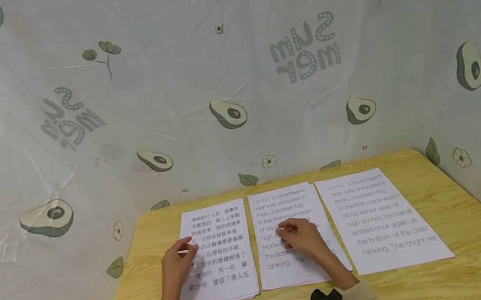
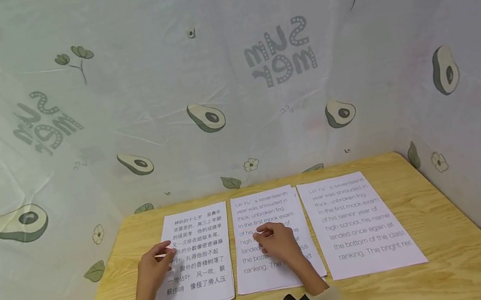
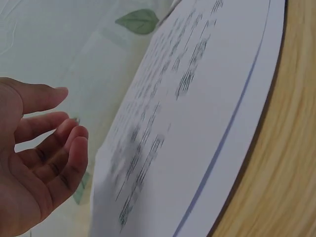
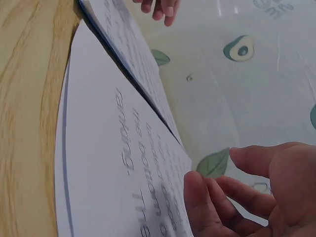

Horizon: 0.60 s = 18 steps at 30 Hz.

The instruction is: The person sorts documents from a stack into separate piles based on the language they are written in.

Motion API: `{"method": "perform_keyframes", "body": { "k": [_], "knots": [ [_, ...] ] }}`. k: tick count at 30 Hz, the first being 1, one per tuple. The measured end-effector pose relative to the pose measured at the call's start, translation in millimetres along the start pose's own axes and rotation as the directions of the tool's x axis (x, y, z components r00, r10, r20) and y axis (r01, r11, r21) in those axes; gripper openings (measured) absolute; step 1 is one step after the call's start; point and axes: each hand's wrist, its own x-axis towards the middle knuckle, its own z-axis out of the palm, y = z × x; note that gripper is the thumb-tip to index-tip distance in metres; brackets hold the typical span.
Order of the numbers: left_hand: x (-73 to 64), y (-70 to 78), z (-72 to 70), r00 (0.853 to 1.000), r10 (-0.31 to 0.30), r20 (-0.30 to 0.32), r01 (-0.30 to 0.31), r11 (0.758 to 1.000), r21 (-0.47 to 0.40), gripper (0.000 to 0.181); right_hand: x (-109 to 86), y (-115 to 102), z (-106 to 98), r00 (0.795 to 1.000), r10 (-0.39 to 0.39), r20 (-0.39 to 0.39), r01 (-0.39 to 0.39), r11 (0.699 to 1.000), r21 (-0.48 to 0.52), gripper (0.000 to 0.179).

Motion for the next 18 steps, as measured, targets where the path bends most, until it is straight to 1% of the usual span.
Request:
{"method": "perform_keyframes", "body": {
  "k": [6, 13, 16, 18],
  "knots": [
    [-1.5, 23.4, 37.5, 0.998, 0.036, 0.049, -0.034, 0.999, -0.038, 0.042, -2.7, 11.0, -29.8, 0.999, 0.025, -0.029, -0.025, 1.0, 0.012, 0.03],
    [-6.4, 46.8, 79.4, 0.995, 0.048, 0.091, -0.036, 0.991, -0.13, 0.041, -5.4, 26.9, -66.6, 0.998, 0.034, -0.053, -0.038, 0.998, -0.06, 0.036],
    [-8.4, 55.1, 93.8, 0.994, 0.046, 0.096, -0.029, 0.986, -0.166, 0.041, -6.5, 33.4, -81.1, 0.998, 0.038, -0.053, -0.043, 0.995, -0.086, 0.038],
    [-9.3, 59.5, 102.2, 0.994, 0.056, 0.099, -0.037, 0.982, -0.185, 0.041, -7.2, 36.7, -89.5, 0.997, 0.046, -0.056, -0.051, 0.994, -0.095, 0.04]
  ]
}}
